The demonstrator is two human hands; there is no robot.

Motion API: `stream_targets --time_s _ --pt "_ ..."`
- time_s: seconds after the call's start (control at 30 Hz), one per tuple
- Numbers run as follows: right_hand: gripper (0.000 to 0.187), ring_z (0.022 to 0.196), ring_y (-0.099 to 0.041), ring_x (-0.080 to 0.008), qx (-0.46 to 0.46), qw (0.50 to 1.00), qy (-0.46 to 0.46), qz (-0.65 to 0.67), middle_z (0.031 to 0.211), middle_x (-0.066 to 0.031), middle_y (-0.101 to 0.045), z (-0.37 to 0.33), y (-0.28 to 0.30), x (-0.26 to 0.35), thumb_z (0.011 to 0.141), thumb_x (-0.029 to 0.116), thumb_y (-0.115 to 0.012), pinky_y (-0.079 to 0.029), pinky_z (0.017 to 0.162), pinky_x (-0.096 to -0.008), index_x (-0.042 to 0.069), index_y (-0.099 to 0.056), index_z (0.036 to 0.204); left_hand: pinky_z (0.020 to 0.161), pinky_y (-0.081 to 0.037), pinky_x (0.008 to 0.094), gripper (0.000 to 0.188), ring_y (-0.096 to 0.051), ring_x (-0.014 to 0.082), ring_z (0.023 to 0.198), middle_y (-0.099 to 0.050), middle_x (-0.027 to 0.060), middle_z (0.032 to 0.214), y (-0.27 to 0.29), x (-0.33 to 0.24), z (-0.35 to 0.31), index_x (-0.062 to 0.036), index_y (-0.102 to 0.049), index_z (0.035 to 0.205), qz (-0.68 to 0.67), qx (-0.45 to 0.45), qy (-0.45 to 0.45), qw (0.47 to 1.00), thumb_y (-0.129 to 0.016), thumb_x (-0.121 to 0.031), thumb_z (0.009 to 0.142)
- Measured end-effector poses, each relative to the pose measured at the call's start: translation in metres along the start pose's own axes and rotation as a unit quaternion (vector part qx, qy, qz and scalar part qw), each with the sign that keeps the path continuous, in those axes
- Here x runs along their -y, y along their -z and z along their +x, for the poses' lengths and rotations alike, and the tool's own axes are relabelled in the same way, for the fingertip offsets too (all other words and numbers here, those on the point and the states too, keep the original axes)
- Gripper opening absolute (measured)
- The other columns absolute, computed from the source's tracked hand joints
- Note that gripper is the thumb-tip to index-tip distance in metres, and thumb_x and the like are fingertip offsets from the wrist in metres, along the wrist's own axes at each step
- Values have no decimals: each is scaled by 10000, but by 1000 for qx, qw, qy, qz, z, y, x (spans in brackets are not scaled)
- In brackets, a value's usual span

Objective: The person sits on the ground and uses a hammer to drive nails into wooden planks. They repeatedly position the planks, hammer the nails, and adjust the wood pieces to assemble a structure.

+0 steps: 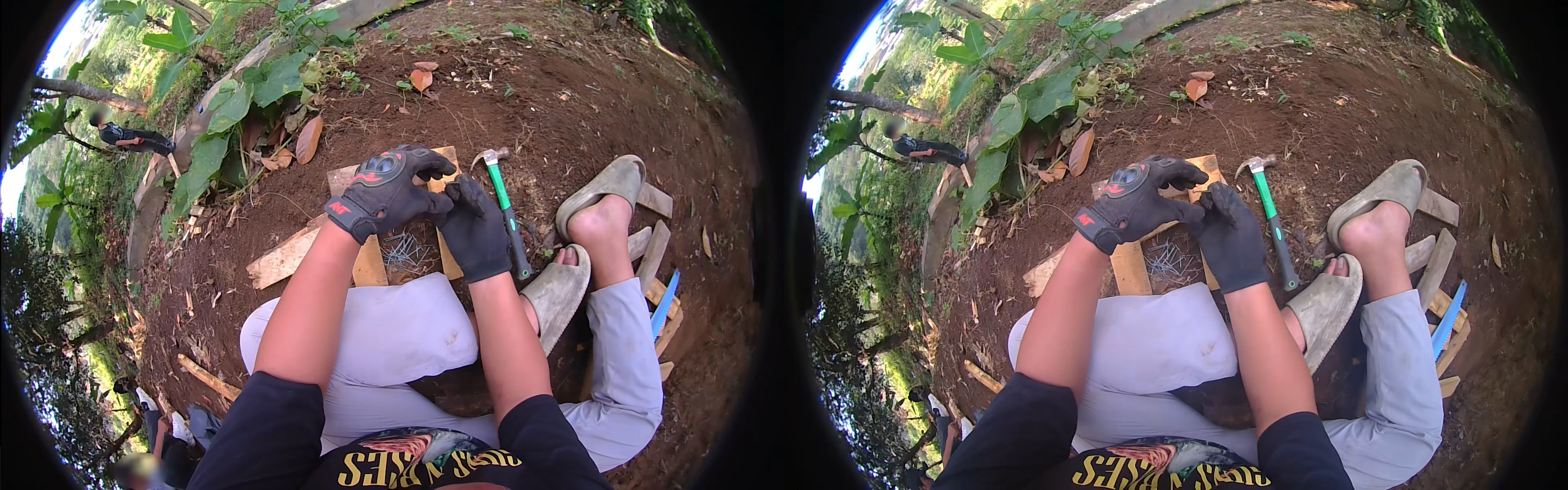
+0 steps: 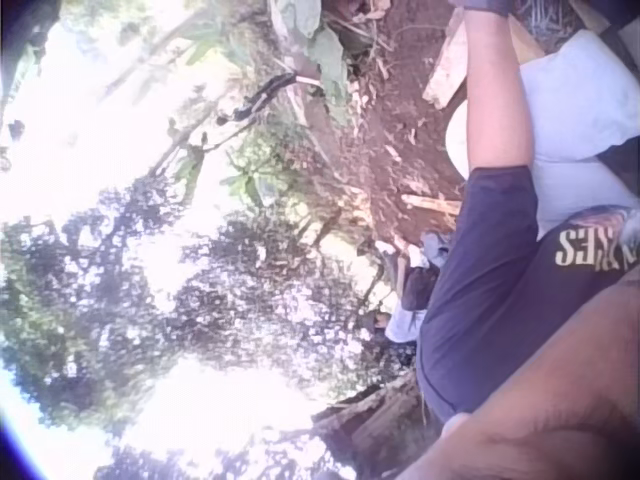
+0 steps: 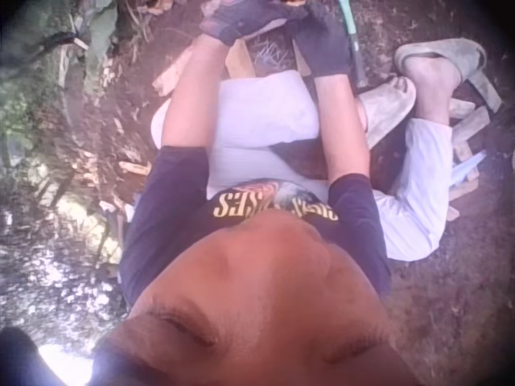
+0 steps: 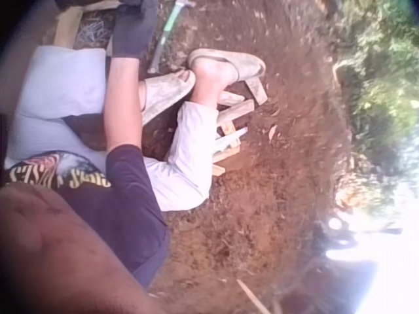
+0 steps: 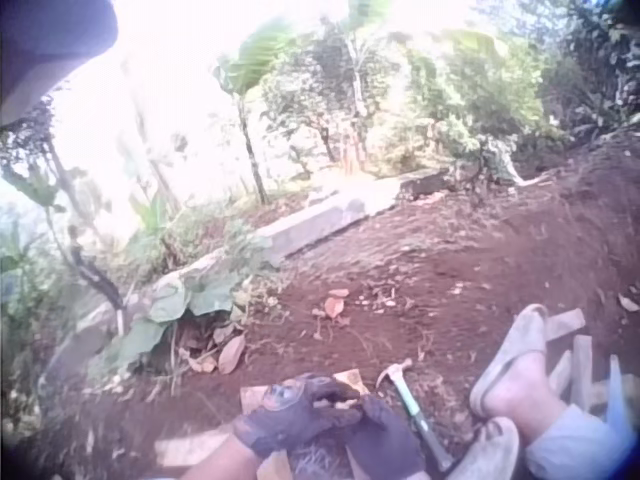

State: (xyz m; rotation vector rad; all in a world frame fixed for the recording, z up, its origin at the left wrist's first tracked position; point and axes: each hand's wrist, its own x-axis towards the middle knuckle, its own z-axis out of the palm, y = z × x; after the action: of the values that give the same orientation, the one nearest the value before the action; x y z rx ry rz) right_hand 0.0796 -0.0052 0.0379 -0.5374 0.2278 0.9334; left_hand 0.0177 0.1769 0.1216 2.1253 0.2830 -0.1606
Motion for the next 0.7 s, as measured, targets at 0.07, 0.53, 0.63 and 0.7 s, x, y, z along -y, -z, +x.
stream_targets --time_s 0.07,0.53,0.63,0.7 --pt "197 958 -647 -183 -4 999 -33 30 1073 -49 -675 2 -4 7 1109 234 -578 -549 843 -363 78 -665 1192 972 -579 386 333 -740 223 1097 -769 115 1138 -7 -2 10 -56 -818 1149 -89 -15 28 995 -843 -270 895" --pt "128 937 -657 -156 -28 999 -25 -33 1009 -19 -676 8 3 20 1082 218 -639 -536 804 -314 99 -684 1092 979 -589 331 493 -726 153 1107 -791 63 1209 4 19 29 -33 -730 1367 -256 -122 45 958 -860 -84 895" --pt "172 953 -663 -160 -4 998 -64 28 1027 -22 -689 9 6 16 1092 234 -622 -544 818 -321 90 -690 1158 963 -585 321 470 -715 139 1106 -782 72 1224 -2 7 24 -15 -732 1346 -158 -13 68 985 -858 -80 898" --pt "215 966 -667 -164 -4 996 -87 21 1040 -28 -697 7 1 15 1097 246 -611 -549 828 -325 80 -691 1208 937 -573 321 392 -708 128 1047 -787 74 1170 -18 14 28 -13 -765 1280 -275 -6 74 959 -848 -111 909"
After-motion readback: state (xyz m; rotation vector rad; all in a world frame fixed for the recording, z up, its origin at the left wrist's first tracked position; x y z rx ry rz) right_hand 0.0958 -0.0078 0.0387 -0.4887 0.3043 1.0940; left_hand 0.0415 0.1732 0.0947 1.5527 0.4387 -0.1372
